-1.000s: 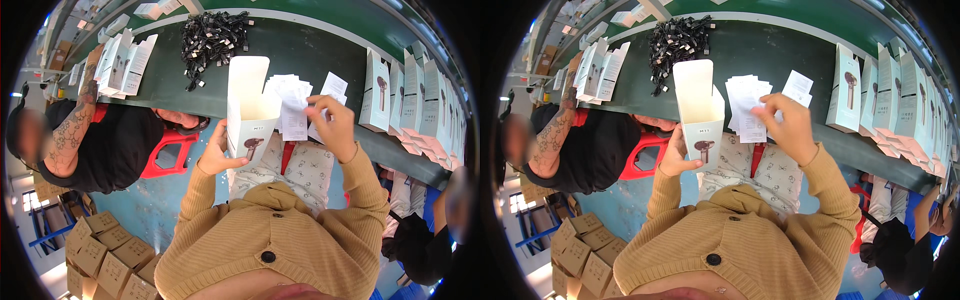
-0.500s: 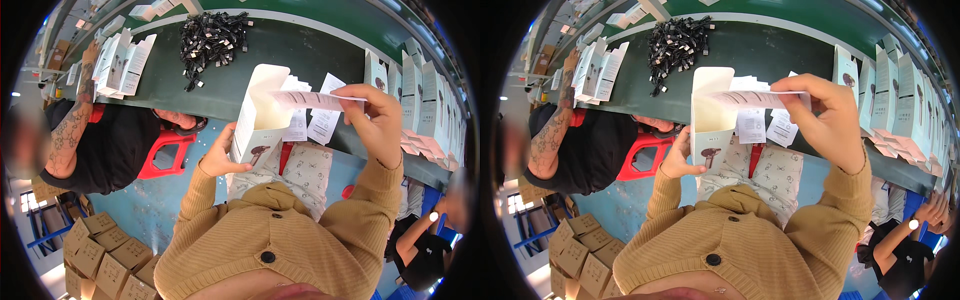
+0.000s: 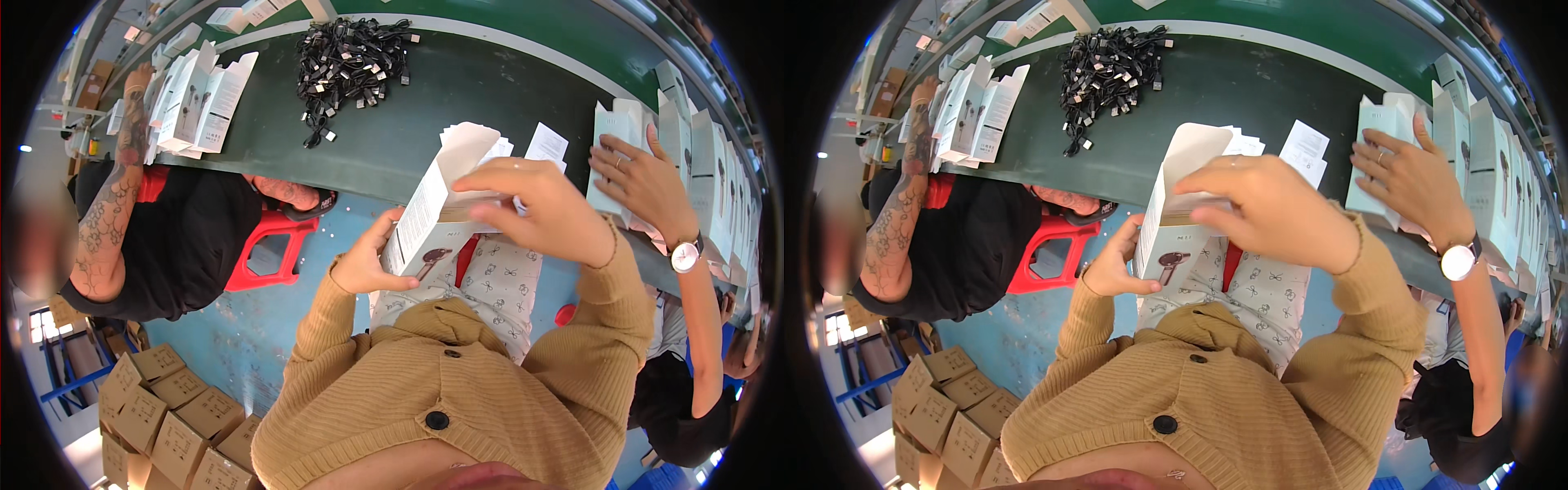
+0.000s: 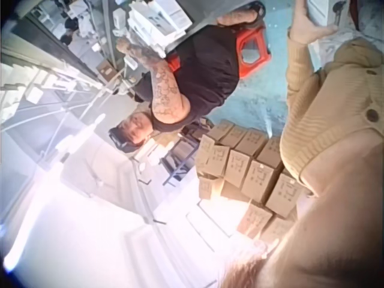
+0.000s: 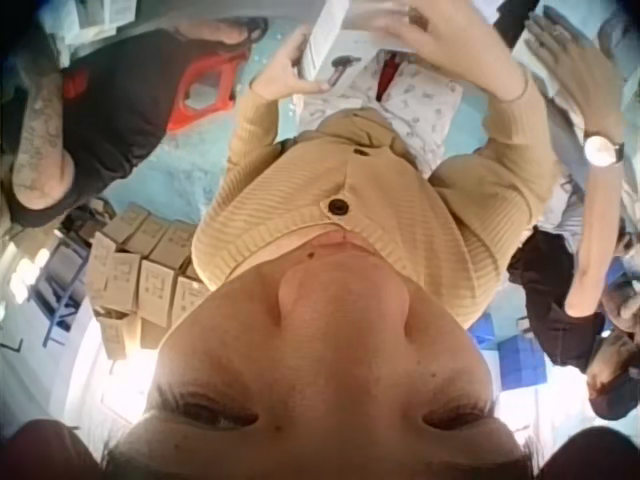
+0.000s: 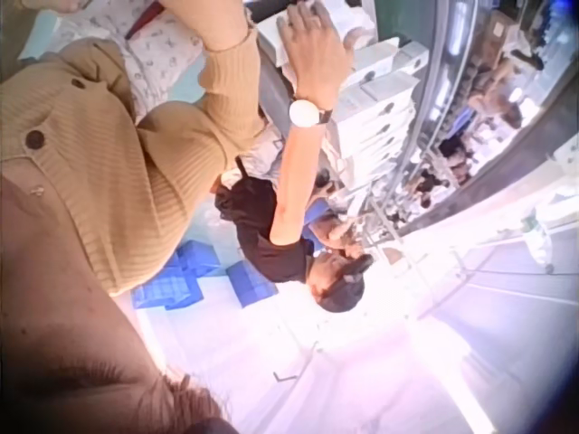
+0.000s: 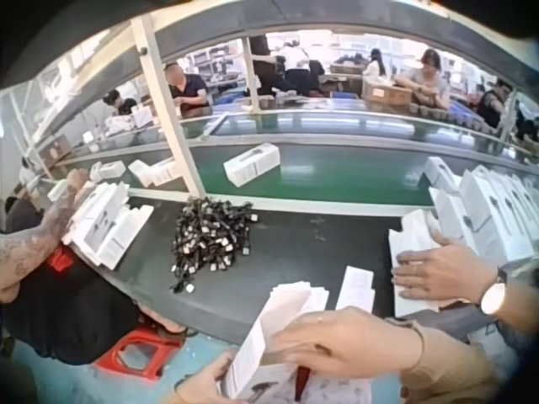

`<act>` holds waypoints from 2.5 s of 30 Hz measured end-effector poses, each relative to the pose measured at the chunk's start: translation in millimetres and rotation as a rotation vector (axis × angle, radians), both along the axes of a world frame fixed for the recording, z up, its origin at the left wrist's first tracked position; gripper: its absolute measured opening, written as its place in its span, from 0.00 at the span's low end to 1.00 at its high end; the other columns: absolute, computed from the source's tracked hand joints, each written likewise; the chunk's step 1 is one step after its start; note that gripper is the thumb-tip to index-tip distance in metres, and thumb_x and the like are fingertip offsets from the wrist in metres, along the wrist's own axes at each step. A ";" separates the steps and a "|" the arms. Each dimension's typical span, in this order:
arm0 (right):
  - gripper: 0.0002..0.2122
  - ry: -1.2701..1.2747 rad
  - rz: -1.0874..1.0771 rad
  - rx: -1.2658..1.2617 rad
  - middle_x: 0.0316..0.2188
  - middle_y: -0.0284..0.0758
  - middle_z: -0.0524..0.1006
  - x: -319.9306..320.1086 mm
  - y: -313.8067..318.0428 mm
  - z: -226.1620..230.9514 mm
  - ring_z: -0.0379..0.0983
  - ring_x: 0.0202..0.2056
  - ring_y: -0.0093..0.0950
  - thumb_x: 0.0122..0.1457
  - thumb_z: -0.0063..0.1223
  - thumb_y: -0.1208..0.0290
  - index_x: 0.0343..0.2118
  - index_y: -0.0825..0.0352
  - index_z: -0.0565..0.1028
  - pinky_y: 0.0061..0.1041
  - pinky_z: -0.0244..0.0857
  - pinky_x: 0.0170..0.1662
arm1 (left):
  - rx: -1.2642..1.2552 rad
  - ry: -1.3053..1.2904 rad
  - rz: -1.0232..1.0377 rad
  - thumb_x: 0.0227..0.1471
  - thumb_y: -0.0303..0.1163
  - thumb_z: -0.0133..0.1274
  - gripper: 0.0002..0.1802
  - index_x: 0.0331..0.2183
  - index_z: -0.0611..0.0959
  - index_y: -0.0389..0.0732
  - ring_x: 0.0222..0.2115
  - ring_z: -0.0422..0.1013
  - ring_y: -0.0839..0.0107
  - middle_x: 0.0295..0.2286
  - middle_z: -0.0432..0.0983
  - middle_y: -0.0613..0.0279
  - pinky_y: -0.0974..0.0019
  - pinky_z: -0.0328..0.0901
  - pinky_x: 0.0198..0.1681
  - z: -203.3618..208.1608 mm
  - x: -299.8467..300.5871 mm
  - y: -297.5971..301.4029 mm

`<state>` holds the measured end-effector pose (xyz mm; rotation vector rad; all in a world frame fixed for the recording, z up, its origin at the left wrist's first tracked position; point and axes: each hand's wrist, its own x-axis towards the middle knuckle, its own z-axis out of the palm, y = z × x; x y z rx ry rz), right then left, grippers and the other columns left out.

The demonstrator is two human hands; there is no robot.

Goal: Pack electronic components and instruction manuals into white product boxes on an assembly line.

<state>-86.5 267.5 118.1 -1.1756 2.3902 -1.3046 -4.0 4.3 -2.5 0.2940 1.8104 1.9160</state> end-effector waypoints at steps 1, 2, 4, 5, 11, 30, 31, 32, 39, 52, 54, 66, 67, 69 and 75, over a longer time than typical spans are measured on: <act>0.13 -0.001 0.000 0.001 0.32 0.42 0.76 0.9 -3.2 1.1 0.73 0.28 0.36 0.51 0.57 0.72 0.40 0.67 0.76 0.26 0.66 0.31 | 0.001 -0.001 0.000 0.29 0.28 0.71 0.53 0.56 0.59 0.36 0.53 0.59 0.71 0.50 0.64 0.60 0.66 0.52 0.57 0.3 0.1 0.4; 0.16 0.090 -0.080 0.006 0.35 0.41 0.74 3.1 -6.2 2.3 0.72 0.30 0.36 0.50 0.59 0.69 0.43 0.65 0.75 0.26 0.66 0.32 | 0.021 -0.015 0.001 0.30 0.28 0.70 0.53 0.56 0.58 0.36 0.53 0.58 0.70 0.50 0.63 0.60 0.66 0.51 0.57 0.7 0.4 1.2; 0.26 0.162 -0.247 -0.016 0.39 0.38 0.69 5.2 -8.5 0.0 0.70 0.32 0.35 0.45 0.66 0.60 0.48 0.63 0.72 0.28 0.65 0.32 | 0.043 -0.029 0.012 0.30 0.28 0.70 0.53 0.56 0.58 0.37 0.54 0.58 0.70 0.51 0.62 0.60 0.66 0.51 0.57 -1.1 3.1 1.6; 0.26 0.161 -0.244 -0.015 0.39 0.38 0.69 8.2 -8.9 -1.8 0.70 0.32 0.35 0.45 0.66 0.60 0.48 0.63 0.72 0.28 0.65 0.32 | 0.090 -0.006 0.050 0.31 0.27 0.70 0.54 0.57 0.56 0.37 0.54 0.57 0.69 0.52 0.61 0.59 0.65 0.51 0.58 -3.2 4.6 2.8; 0.39 -0.085 -0.243 -0.109 0.52 0.45 0.65 54.2 -15.1 -34.5 0.68 0.46 0.39 0.42 0.69 0.59 0.55 0.68 0.61 0.31 0.65 0.46 | 0.226 0.027 0.158 0.30 0.26 0.70 0.57 0.59 0.54 0.39 0.55 0.57 0.67 0.54 0.60 0.59 0.62 0.51 0.58 -1.4 5.6 26.9; 0.17 0.206 -0.461 0.308 0.32 0.42 0.78 -92.6 -78.9 -56.2 0.76 0.36 0.41 0.56 0.51 0.57 0.38 0.67 0.77 0.34 0.69 0.38 | 0.034 -0.037 0.203 0.31 0.28 0.71 0.57 0.58 0.53 0.41 0.56 0.57 0.66 0.53 0.60 0.58 0.60 0.53 0.57 -25.5 21.3 -12.8; 0.20 0.234 -0.484 0.430 0.29 0.41 0.79 -117.4 -100.4 -65.0 0.76 0.34 0.41 0.53 0.54 0.53 0.39 0.66 0.78 0.34 0.69 0.38 | 0.017 0.071 0.238 0.31 0.27 0.70 0.56 0.57 0.53 0.41 0.55 0.57 0.66 0.52 0.61 0.58 0.60 0.52 0.57 -27.8 21.8 -16.4; 0.21 0.184 -0.476 0.570 0.30 0.42 0.79 -138.9 -124.6 -71.8 0.76 0.36 0.41 0.52 0.54 0.51 0.39 0.65 0.78 0.36 0.70 0.39 | 0.012 0.074 0.266 0.31 0.27 0.70 0.56 0.57 0.53 0.41 0.55 0.57 0.66 0.52 0.61 0.58 0.60 0.52 0.57 -31.4 26.0 -21.1; 0.17 0.074 -0.595 0.557 0.37 0.44 0.78 -192.9 -131.5 -107.7 0.76 0.39 0.43 0.45 0.55 0.62 0.37 0.64 0.79 0.39 0.70 0.43 | 0.034 0.134 0.352 0.33 0.27 0.69 0.53 0.56 0.53 0.41 0.55 0.58 0.66 0.51 0.61 0.57 0.61 0.53 0.57 -38.8 26.8 -30.2; 0.14 0.301 -0.039 0.215 0.32 0.34 0.77 -6.7 -20.2 50.0 0.68 0.25 0.19 0.44 0.57 0.79 0.38 0.68 0.78 0.15 0.57 0.26 | -0.031 0.270 0.195 0.31 0.34 0.71 0.49 0.54 0.61 0.39 0.49 0.63 0.65 0.48 0.64 0.57 0.62 0.57 0.52 -26.2 -5.8 7.7; 0.15 0.409 0.053 0.320 0.34 0.36 0.77 8.4 -18.9 42.6 0.69 0.26 0.21 0.42 0.60 0.78 0.37 0.68 0.78 0.16 0.59 0.26 | -0.018 0.290 0.160 0.30 0.34 0.71 0.50 0.54 0.61 0.39 0.49 0.63 0.65 0.48 0.64 0.57 0.62 0.57 0.53 -26.2 -4.7 15.9; 0.38 0.146 -0.536 -0.167 0.51 0.52 0.65 88.4 16.4 -51.9 0.70 0.41 0.40 0.37 0.72 0.62 0.54 0.64 0.66 0.29 0.70 0.40 | -0.149 0.308 0.077 0.23 0.41 0.75 0.58 0.54 0.59 0.35 0.50 0.63 0.55 0.50 0.61 0.48 0.55 0.60 0.52 3.2 -6.1 96.7; 0.38 0.152 -0.633 -0.189 0.51 0.51 0.65 91.1 21.1 -52.8 0.70 0.42 0.39 0.39 0.70 0.65 0.56 0.63 0.64 0.29 0.69 0.40 | -0.133 0.312 0.055 0.23 0.41 0.75 0.58 0.54 0.59 0.35 0.50 0.63 0.55 0.50 0.61 0.48 0.55 0.60 0.52 5.8 -8.0 104.2; 0.34 0.011 -0.812 -0.215 0.51 0.46 0.67 90.4 52.1 -40.5 0.70 0.45 0.36 0.43 0.66 0.67 0.55 0.63 0.66 0.30 0.68 0.41 | -0.049 0.699 -0.001 0.28 0.39 0.73 0.57 0.56 0.58 0.36 0.49 0.64 0.51 0.51 0.61 0.43 0.54 0.62 0.50 22.5 -11.1 112.5; 0.23 0.241 -1.254 0.374 0.45 0.40 0.74 49.3 166.9 -35.7 0.71 0.45 0.34 0.51 0.59 0.71 0.51 0.66 0.69 0.29 0.65 0.46 | -0.239 0.266 -0.149 0.39 0.34 0.65 0.33 0.48 0.72 0.37 0.48 0.66 0.58 0.49 0.67 0.50 0.59 0.64 0.47 2.0 -6.3 62.6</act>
